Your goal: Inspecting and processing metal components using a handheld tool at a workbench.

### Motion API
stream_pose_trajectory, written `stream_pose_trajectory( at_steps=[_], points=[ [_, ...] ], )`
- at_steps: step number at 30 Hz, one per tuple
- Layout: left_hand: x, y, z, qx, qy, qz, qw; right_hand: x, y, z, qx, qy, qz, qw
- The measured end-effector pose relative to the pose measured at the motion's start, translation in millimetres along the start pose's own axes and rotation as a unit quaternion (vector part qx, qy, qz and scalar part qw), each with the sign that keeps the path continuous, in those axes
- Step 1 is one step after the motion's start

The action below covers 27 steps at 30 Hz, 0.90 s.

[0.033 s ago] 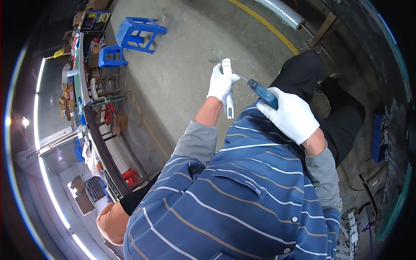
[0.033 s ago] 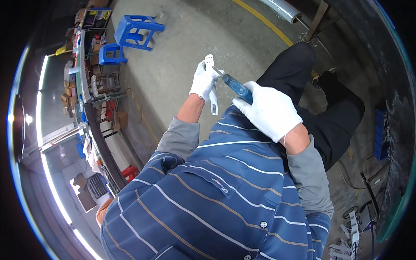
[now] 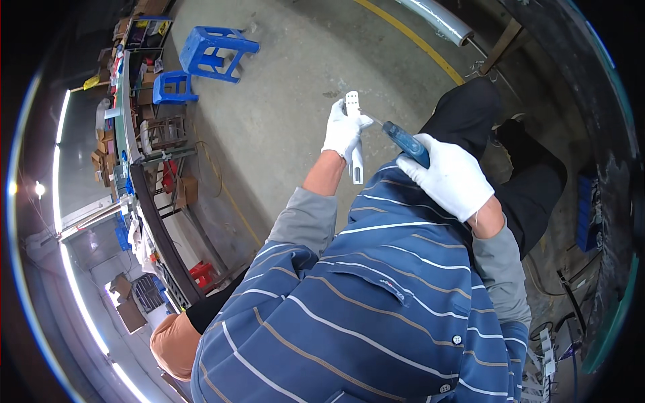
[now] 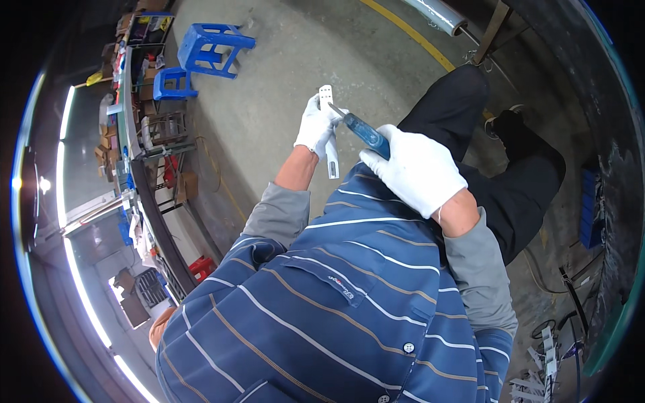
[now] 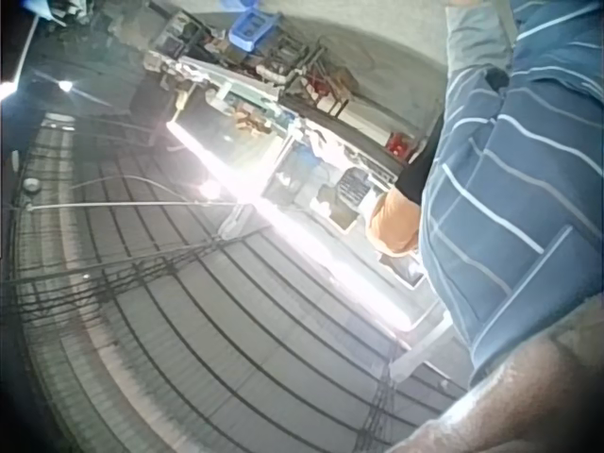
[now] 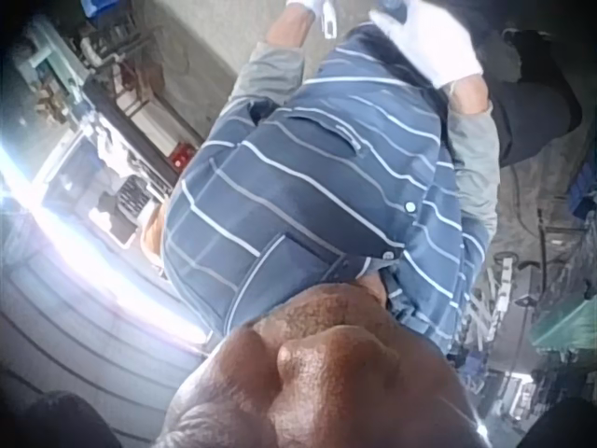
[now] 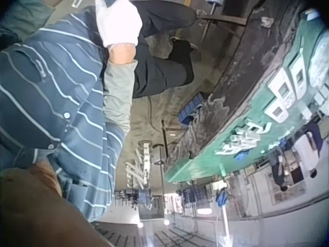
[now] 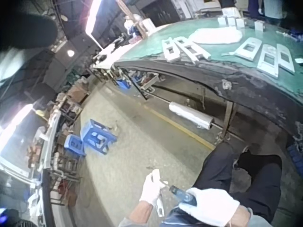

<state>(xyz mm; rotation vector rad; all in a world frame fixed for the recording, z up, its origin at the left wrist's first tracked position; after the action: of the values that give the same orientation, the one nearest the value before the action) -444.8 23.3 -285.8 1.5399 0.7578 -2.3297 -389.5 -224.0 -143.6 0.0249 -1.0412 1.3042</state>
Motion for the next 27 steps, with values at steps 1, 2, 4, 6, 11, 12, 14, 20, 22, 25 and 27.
stream_pose_trajectory(
  at_steps=[1,2,4,6,11,12,14,20,22,25,27],
  points=[
    [1.6,0.6,2.3,-0.004,-0.012,-0.004,1.000,-0.7,1.7,-2.8,-0.007,-0.008,0.003,1.000],
    [3.1,1.2,4.6,-0.008,-0.025,-0.009,1.000,-1.8,4.0,-5.6,-0.013,-0.017,0.006,1.000],
    [6.5,2.2,9.2,-0.015,-0.050,-0.017,0.999,-2.8,5.9,-9.2,-0.026,-0.032,0.012,0.999],
    [6.7,1.6,13.6,-0.019,-0.048,-0.029,0.998,-3.9,6.5,-11.0,-0.022,-0.029,0.015,0.999],
    [2.2,0.8,21.6,-0.027,-0.035,-0.070,0.997,-7.5,10.2,-14.2,-0.013,-0.018,0.025,0.999],
    [-0.4,2.0,22.4,-0.025,-0.031,-0.074,0.996,-8.6,11.5,-15.1,-0.012,-0.018,0.025,0.999],
    [-3.7,4.0,23.0,-0.020,-0.025,-0.081,0.996,-9.9,13.1,-16.2,-0.011,-0.017,0.025,0.999],
    [1.0,5.1,18.7,-0.009,-0.011,-0.097,0.995,-12.1,15.4,-16.0,-0.007,-0.005,0.035,0.999],
    [2.4,6.5,18.3,-0.009,0.000,-0.087,0.996,-12.9,15.4,-15.7,-0.006,-0.002,0.034,0.999],
    [2.0,8.7,18.8,-0.008,0.012,-0.077,0.997,-13.9,15.4,-15.2,-0.006,0.001,0.032,0.999],
    [-2.0,11.0,20.3,-0.001,0.018,-0.089,0.996,-15.4,16.2,-15.2,-0.003,0.005,0.035,0.999]
  ],
)
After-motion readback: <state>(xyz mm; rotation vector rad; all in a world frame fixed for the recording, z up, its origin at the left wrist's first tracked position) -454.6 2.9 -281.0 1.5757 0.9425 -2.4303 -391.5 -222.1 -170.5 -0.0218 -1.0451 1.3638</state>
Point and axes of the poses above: each hand's wrist, its own z-axis away from the middle knuckle, its own y-axis out of the palm, x = y × z, the point moved 9 cm from there along -z, towards the middle knuckle, and after that the axes turned 11 degrees about y, right-handed, at the moved point
